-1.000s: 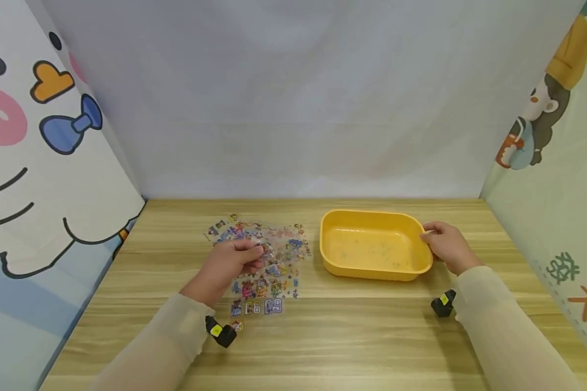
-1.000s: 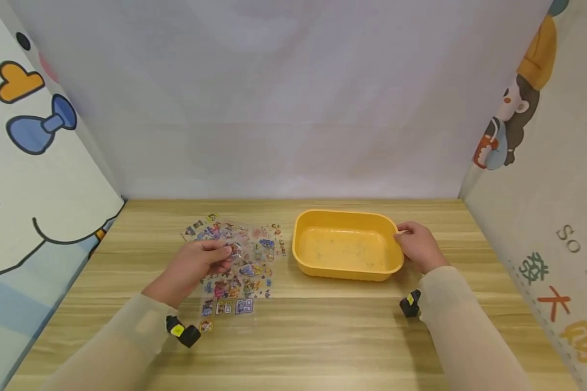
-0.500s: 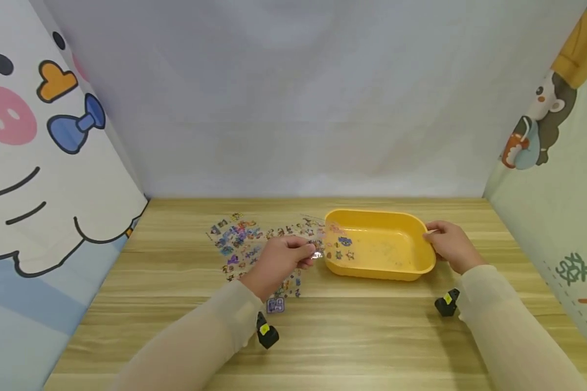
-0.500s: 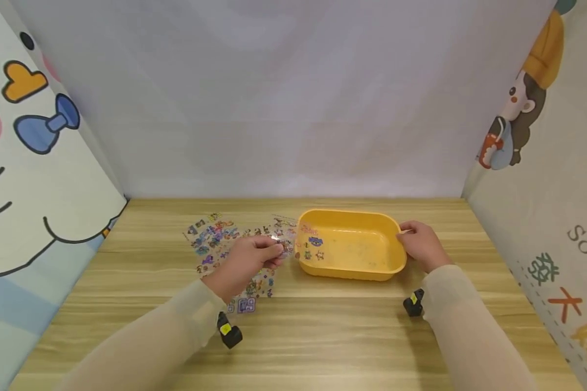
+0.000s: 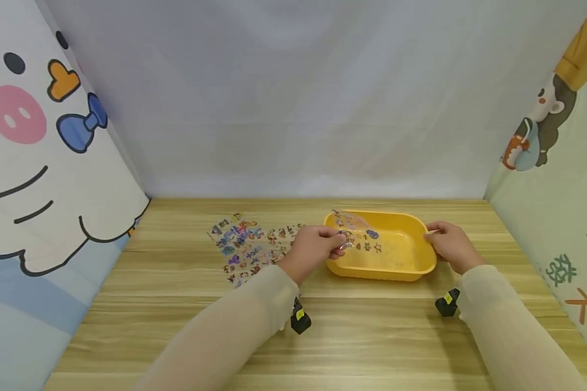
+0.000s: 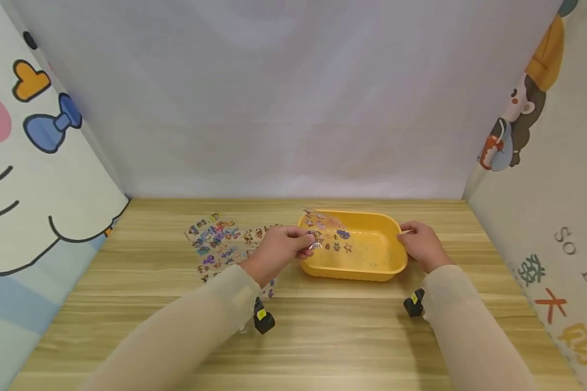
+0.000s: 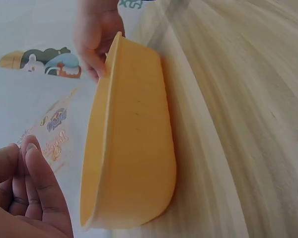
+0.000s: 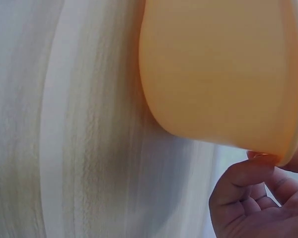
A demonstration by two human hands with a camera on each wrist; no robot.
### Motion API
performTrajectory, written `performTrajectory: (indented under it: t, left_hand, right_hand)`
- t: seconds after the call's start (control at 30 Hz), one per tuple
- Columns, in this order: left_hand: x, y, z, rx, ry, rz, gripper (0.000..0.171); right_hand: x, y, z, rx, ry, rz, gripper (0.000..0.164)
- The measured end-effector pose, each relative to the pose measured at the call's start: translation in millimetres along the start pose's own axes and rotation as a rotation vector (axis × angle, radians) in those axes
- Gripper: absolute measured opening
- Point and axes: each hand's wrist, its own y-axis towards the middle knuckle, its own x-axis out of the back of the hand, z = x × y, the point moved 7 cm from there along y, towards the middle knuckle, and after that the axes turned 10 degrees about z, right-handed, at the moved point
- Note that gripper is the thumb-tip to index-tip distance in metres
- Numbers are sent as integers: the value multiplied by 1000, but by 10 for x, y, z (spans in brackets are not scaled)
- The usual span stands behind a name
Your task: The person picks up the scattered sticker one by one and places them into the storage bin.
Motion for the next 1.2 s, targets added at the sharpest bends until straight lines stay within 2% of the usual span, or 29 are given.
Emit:
performTrajectory:
  t: [0.23,0.5,0.63,0.73,0.93,1.07,1.2]
  left_hand:
    - [-145,77,-70,-13,46,-4,9]
    - [-294,134,-42,46,270,-17,21]
    - [-303,143,-62,60,494,-26,45]
    - [-307,138,-77,78,728,-42,58]
    - [-310,125,-92,150,1096,-108,55]
    - [-301,134,-109,140,1222,-115,54]
    - [-251,133,-138,96,1278,-113,50]
  right_hand:
    - [-25,-49,14,0,-9,-17,51]
    - [-26,-66,18,18,18,-8,51]
    - [-27,-60,9,17,24,-2,52]
    - [-40,-53,-1,17,38,7,52]
    - [-58,-42,0,22,38,10,52]
    - [-36,-44,6,16,24,-3,51]
    - [-31,-40,3,6,11,-5,52]
